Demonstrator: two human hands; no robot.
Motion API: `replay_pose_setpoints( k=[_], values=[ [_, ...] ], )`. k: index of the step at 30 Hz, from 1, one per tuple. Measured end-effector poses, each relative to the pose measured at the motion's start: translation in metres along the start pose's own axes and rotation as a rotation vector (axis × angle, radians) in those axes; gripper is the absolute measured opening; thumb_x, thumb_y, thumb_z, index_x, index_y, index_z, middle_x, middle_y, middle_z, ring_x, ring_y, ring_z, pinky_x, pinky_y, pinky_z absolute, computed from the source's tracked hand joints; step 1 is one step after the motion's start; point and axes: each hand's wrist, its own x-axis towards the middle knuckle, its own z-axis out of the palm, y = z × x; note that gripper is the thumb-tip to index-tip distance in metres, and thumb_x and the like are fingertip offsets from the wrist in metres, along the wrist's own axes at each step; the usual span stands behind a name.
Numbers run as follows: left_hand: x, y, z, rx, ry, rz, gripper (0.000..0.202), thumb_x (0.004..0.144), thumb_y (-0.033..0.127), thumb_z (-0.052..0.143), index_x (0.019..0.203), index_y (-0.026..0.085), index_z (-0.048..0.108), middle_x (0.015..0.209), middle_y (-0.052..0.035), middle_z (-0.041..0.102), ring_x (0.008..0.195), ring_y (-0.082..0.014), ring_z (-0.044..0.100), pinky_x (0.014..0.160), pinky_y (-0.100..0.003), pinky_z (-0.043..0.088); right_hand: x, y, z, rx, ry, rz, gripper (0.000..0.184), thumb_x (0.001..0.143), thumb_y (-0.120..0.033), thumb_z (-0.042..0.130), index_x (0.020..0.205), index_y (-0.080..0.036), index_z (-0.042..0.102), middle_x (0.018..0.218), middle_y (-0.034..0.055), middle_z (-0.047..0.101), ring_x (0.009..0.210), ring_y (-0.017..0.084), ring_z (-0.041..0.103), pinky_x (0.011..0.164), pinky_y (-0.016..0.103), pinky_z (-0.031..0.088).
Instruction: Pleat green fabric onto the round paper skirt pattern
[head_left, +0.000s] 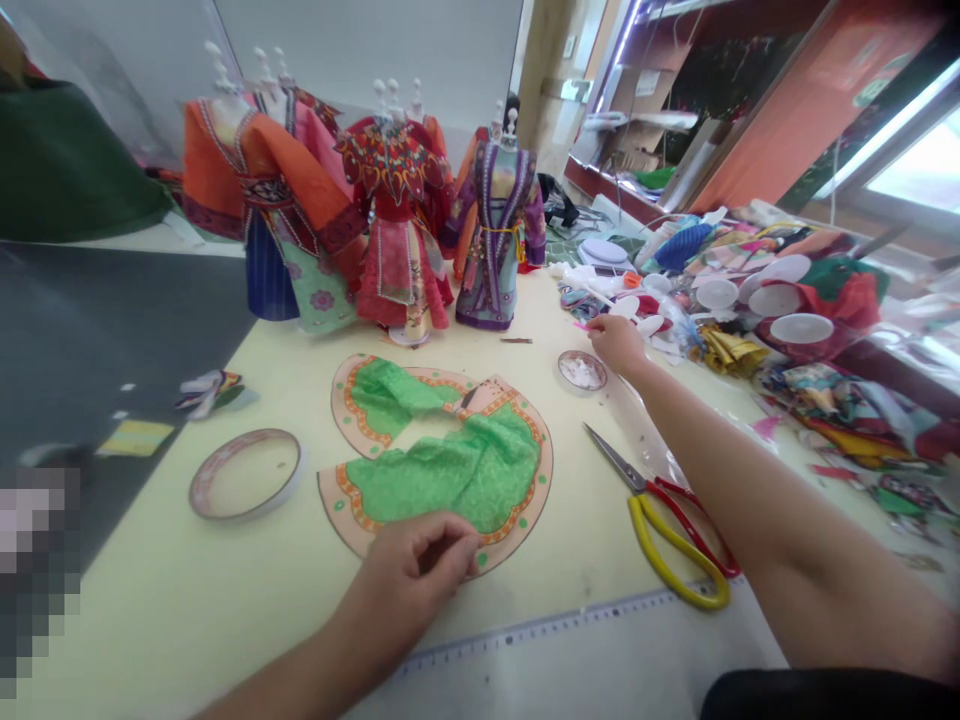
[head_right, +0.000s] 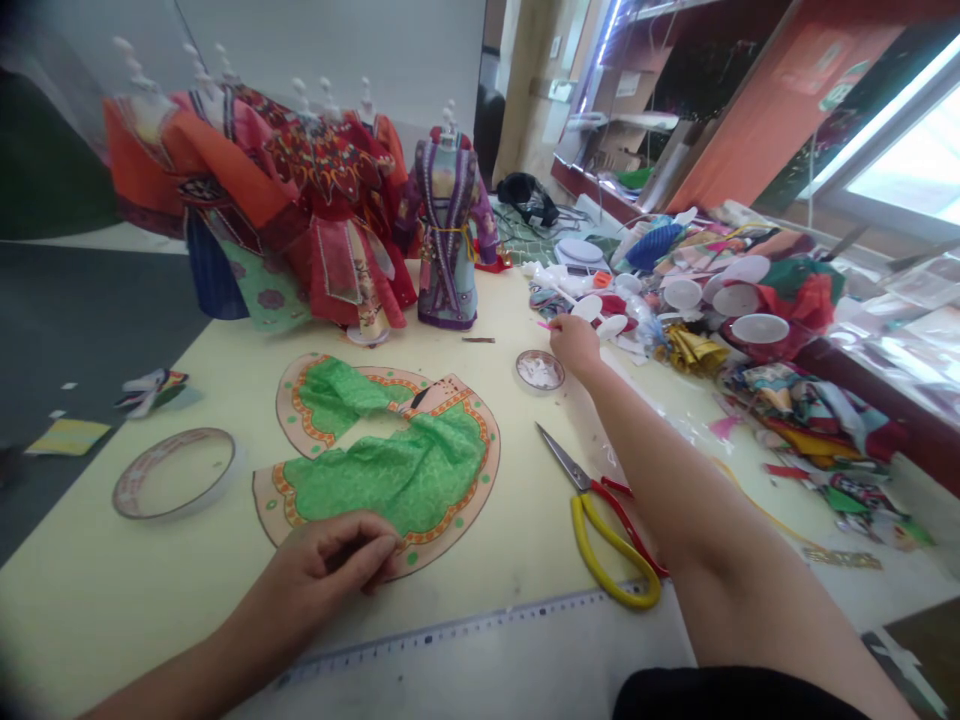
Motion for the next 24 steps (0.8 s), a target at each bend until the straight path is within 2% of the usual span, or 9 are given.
replay_pose_setpoints(
  k=[4, 7, 9, 11, 13, 15, 17, 19, 24],
  values=[
    [0.000, 0.002, -0.001, -0.043, 0.006, -0.009, 0.022, 0.082, 0.032, 0.049, 0.070, 0.016, 0.059, 0.064, 0.0003, 0.058, 0.059, -0.0113, 0.049, 0.058, -0.023, 0.040, -0.010, -0.006, -0.012, 0.136, 0.008, -0.020, 0.029, 0.071, -0.015, 0.050, 0.092, -0.010, 0.069, 0.087, 0.0108, 0.068, 0.080, 0.021, 0.059, 0.070, 0.030, 0.043],
    [0.001, 0.007, -0.006, -0.146, 0.046, -0.060, 0.022, 0.081, 0.033, 0.051, 0.069, 0.016, 0.058, 0.064, 0.0005, 0.058, 0.059, -0.0105, 0.050, 0.058, -0.022, 0.042, -0.038, -0.016, -0.027, 0.265, -0.044, -0.075, 0.028, 0.075, -0.020, 0.050, 0.094, -0.010, 0.067, 0.075, 0.0066, 0.066, 0.061, 0.014, 0.055, 0.057, 0.026, 0.043],
    [0.003, 0.009, -0.012, -0.221, 0.099, -0.099, 0.022, 0.081, 0.035, 0.052, 0.071, 0.017, 0.058, 0.065, 0.0006, 0.059, 0.058, -0.0103, 0.051, 0.056, -0.022, 0.042, -0.070, -0.025, -0.040, 0.360, -0.124, -0.133, 0.025, 0.076, -0.026, 0.052, 0.093, -0.013, 0.066, 0.069, 0.0032, 0.064, 0.054, 0.011, 0.051, 0.052, 0.023, 0.041],
    [0.005, 0.010, -0.018, -0.285, 0.171, -0.108, 0.021, 0.080, 0.036, 0.054, 0.073, 0.017, 0.058, 0.066, 0.0009, 0.059, 0.058, -0.0101, 0.051, 0.054, -0.021, 0.043, -0.111, -0.036, -0.052, 0.577, -0.284, -0.242, 0.020, 0.077, -0.027, 0.055, 0.090, -0.016, 0.066, 0.073, 0.0024, 0.064, 0.053, 0.009, 0.048, 0.051, 0.022, 0.041],
    [0.006, 0.010, -0.023, -0.329, 0.244, -0.085, 0.019, 0.079, 0.036, 0.056, 0.073, 0.017, 0.058, 0.066, 0.0011, 0.059, 0.058, -0.0095, 0.051, 0.055, -0.020, 0.043, -0.153, -0.047, -0.063, 0.647, -0.426, -0.324, 0.019, 0.080, -0.028, 0.054, 0.091, -0.019, 0.066, 0.073, 0.0015, 0.063, 0.055, 0.009, 0.049, 0.050, 0.021, 0.041],
    [0.006, 0.009, -0.026, -0.366, 0.285, -0.062, 0.018, 0.078, 0.034, 0.058, 0.074, 0.017, 0.059, 0.067, 0.0010, 0.060, 0.060, -0.0088, 0.052, 0.057, -0.020, 0.043, -0.189, -0.057, -0.069, 0.666, -0.494, -0.424, 0.018, 0.084, -0.027, 0.052, 0.093, -0.020, 0.065, 0.078, 0.0022, 0.063, 0.065, 0.011, 0.054, 0.056, 0.023, 0.044],
    [0.006, 0.009, -0.025, -0.414, 0.273, -0.079, 0.017, 0.078, 0.033, 0.058, 0.074, 0.017, 0.060, 0.069, 0.0007, 0.060, 0.060, -0.0083, 0.052, 0.058, -0.020, 0.044, -0.215, -0.065, -0.072, 0.680, -0.506, -0.484, 0.018, 0.086, -0.023, 0.049, 0.096, -0.021, 0.063, 0.085, 0.0031, 0.063, 0.075, 0.013, 0.057, 0.064, 0.025, 0.046],
    [0.006, 0.010, -0.023, -0.475, 0.230, -0.126, 0.017, 0.078, 0.032, 0.058, 0.076, 0.016, 0.060, 0.071, 0.0000, 0.061, 0.060, -0.0086, 0.053, 0.058, -0.021, 0.046, -0.229, -0.072, -0.072, 0.687, -0.477, -0.533, 0.020, 0.087, -0.019, 0.047, 0.099, -0.021, 0.062, 0.086, 0.0031, 0.062, 0.078, 0.013, 0.058, 0.067, 0.025, 0.047],
    [0.002, 0.015, -0.016, -0.649, 0.161, -0.216, 0.015, 0.078, 0.027, 0.060, 0.083, 0.014, 0.062, 0.081, -0.0055, 0.066, 0.071, -0.0139, 0.062, 0.068, -0.028, 0.051, -0.238, -0.083, -0.066, 0.650, -0.322, -0.671, 0.025, 0.084, -0.009, 0.047, 0.103, -0.018, 0.060, 0.089, 0.0052, 0.061, 0.080, 0.013, 0.058, 0.068, 0.026, 0.049]
  ],
)
